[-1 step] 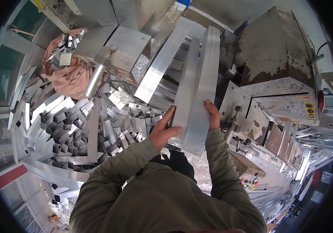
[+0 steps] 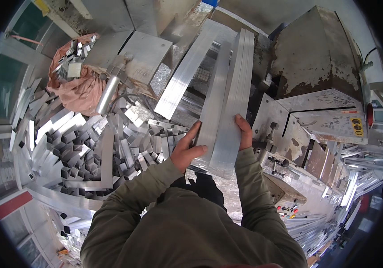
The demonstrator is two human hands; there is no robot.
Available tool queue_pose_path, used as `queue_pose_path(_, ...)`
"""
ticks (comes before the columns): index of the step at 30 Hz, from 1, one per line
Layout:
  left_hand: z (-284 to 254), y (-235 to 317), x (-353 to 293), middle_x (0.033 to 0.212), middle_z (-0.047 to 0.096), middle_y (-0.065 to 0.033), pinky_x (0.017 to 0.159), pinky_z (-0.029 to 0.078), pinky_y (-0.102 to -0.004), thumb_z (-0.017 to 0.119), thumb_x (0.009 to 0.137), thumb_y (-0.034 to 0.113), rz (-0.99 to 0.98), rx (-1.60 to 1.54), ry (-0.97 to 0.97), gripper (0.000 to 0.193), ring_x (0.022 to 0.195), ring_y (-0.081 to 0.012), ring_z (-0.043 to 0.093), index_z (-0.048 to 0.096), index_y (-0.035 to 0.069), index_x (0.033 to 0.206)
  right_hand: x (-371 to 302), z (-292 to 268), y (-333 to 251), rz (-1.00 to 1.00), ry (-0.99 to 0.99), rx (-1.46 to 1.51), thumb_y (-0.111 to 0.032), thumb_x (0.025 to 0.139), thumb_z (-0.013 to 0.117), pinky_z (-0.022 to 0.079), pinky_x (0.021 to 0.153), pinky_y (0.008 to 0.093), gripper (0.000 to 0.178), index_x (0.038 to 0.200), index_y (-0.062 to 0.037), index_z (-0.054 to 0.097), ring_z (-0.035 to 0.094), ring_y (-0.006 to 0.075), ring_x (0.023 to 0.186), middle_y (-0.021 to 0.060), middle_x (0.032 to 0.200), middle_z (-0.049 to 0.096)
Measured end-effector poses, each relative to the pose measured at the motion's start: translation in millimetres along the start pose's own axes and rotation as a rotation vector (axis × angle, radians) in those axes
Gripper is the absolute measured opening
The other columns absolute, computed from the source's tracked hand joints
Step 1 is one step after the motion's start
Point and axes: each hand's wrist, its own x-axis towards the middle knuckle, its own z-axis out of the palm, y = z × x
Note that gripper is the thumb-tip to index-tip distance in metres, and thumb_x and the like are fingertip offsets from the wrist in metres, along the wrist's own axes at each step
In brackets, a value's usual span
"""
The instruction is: The person repeatedly picks up long aluminum profiles, places them into a cutting machine, operates the cutting mechanism, and removes the cut pieces. The cut pieces are dropped onto a pile on the floor.
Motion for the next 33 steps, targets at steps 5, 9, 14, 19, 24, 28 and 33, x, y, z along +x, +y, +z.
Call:
queue_pose_path(5,-42.2,5.5,61.4,0.153,0.025,-0.0134,0.111,0.028,-0.0329,0.059,0.081,0.005,0.162,0.185,-0.099,0.08,0.139,-0.0228,0.028,0.02,0.0,0.15,62.1,-13.2,7.6,-0.052,0.035,0.084,-0.034,0.087,0.059,0.052,0.084,0.0369,0.045,0.116,0.0003,0.056,0.064,0.0245,0.091,0.0124,0.105,0.064)
queue_pose_path(9,-82.1,-18.0,126.4,0.151,0.029,-0.0125,0.11,0.028,-0.0321,0.059,0.083,0.009,0.103,0.214,-0.127,0.078,0.137,-0.0221,0.031,0.02,0.003,0.15,114.3,-36.7,11.9,0.091,0.186,0.115,-0.039,0.087,0.059,0.049,0.091,0.0386,0.049,0.122,-0.004,0.056,0.062,0.0277,0.099,0.0137,0.111,0.065)
queue_pose_path(14,-150.8,-127.1,165.4,0.151,0.031,-0.0142,0.111,0.027,-0.0318,0.061,0.086,0.012,0.095,0.412,0.002,0.077,0.138,-0.0224,0.03,0.019,0.003,0.15,125.1,-89.7,89.2,0.182,0.33,-0.139,-0.044,0.087,0.059,0.042,0.097,0.0424,0.055,0.127,-0.0057,0.054,0.057,0.0284,0.109,0.011,0.123,0.059)
queue_pose_path(19,-177.2,-155.9,164.8,0.151,0.03,-0.0162,0.112,0.026,-0.0333,0.065,0.086,0.022,-0.136,0.605,0.092,0.082,0.139,-0.0247,0.029,0.017,0.006,0.151,108.7,-95.1,101.8,0.363,0.389,-0.22,-0.047,0.086,0.059,0.025,0.106,0.0542,0.067,0.14,-0.0116,0.042,0.036,0.03,0.132,0.0097,0.141,0.045)
queue_pose_path(24,-163.9,-143.1,155.8,0.148,0.033,-0.0233,0.108,0.033,-0.0369,0.066,0.086,0.024,-0.082,0.757,0.236,0.08,0.136,-0.0331,0.035,0.022,-0.001,0.148,108.1,-120.4,148.9,0.196,0.47,-0.483,-0.045,0.085,0.059,0.035,0.092,0.0534,0.054,0.127,-0.0113,0.053,0.043,0.0284,0.119,0.0092,0.128,0.052)
queue_pose_path(28,-192.8,-163.0,125.3,0.141,0.042,-0.0259,0.102,0.039,-0.038,0.066,0.085,0.021,-0.021,0.491,0.554,0.073,0.13,-0.0327,0.043,0.031,-0.001,0.145,81.9,-115.0,200.3,-0.038,0.24,-1.299,-0.04,0.087,0.056,0.048,0.068,0.038,0.043,0.111,-0.0041,0.063,0.06,0.0252,0.082,0.0118,0.098,0.063)
queue_pose_path(33,-232.9,-172.3,28.2,0.129,0.054,-0.0225,0.096,0.045,-0.0359,0.063,0.085,0.025,-0.281,0.941,0.585,0.06,0.117,-0.0301,0.056,0.045,-0.002,0.135,10.2,-53.3,188.2,0.352,0.066,-0.823,-0.036,0.089,0.06,0.051,0.071,0.0328,0.051,0.121,0.003,0.055,0.061,0.0197,0.089,0.0141,0.101,0.063)
